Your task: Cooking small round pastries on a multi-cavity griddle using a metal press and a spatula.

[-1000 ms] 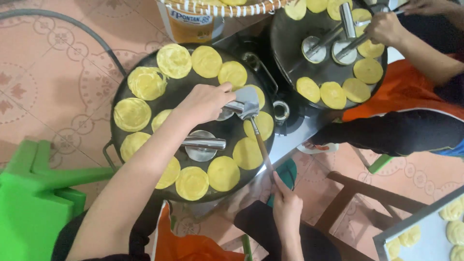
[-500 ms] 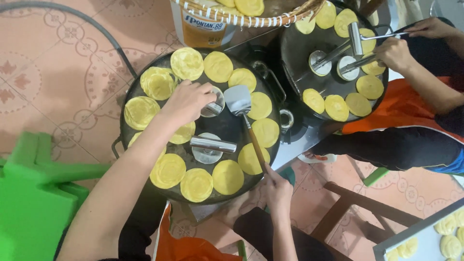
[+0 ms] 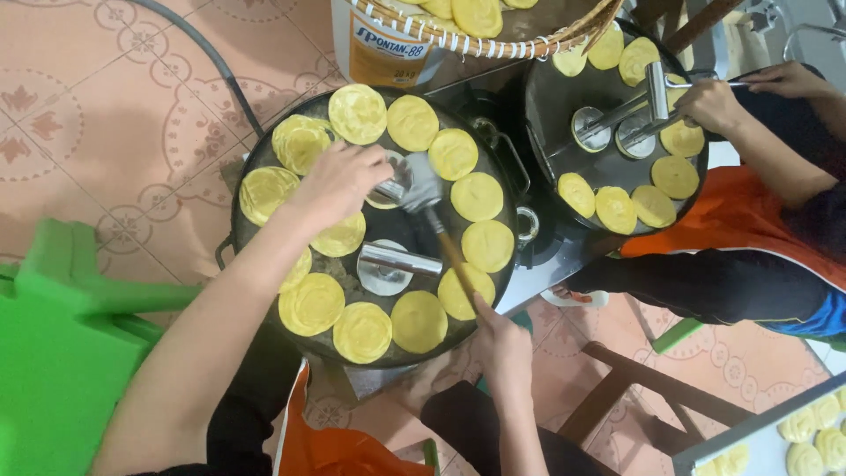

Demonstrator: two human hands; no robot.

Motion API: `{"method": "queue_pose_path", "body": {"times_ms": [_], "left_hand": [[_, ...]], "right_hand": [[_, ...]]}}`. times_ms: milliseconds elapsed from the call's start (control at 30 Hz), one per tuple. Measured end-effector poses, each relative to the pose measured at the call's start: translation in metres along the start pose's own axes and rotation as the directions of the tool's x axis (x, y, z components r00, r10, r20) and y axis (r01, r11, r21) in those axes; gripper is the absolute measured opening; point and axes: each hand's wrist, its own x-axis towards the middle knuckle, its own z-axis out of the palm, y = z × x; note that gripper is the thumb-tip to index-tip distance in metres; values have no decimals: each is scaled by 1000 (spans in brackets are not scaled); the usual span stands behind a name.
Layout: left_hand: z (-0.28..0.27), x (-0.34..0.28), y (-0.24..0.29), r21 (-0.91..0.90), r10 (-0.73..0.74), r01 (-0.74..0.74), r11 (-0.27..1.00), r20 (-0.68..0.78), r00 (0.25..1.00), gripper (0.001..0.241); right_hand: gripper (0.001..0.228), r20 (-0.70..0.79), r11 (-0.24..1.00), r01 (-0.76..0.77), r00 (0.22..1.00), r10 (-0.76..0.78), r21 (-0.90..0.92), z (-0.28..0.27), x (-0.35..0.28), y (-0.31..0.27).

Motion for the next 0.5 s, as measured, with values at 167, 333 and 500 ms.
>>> {"method": "queue_pose_path", "body": {"times_ms": [167, 333, 500], "left_hand": [[-35, -40, -5, -123, -217, 191, 974, -264, 940, 27], [-102, -124, 37, -171, -419, 399, 901, -578, 700, 18], [-140, -192, 100, -415, -617, 521, 746, -725, 307, 28]], "right_hand": [[47, 31, 998, -69, 997, 69, 3, -37, -13, 5], [43, 111, 983, -117, 985, 133, -144, -62, -18, -12], [43, 11, 900, 17, 1000, -24, 435, 0, 28, -31]]}}
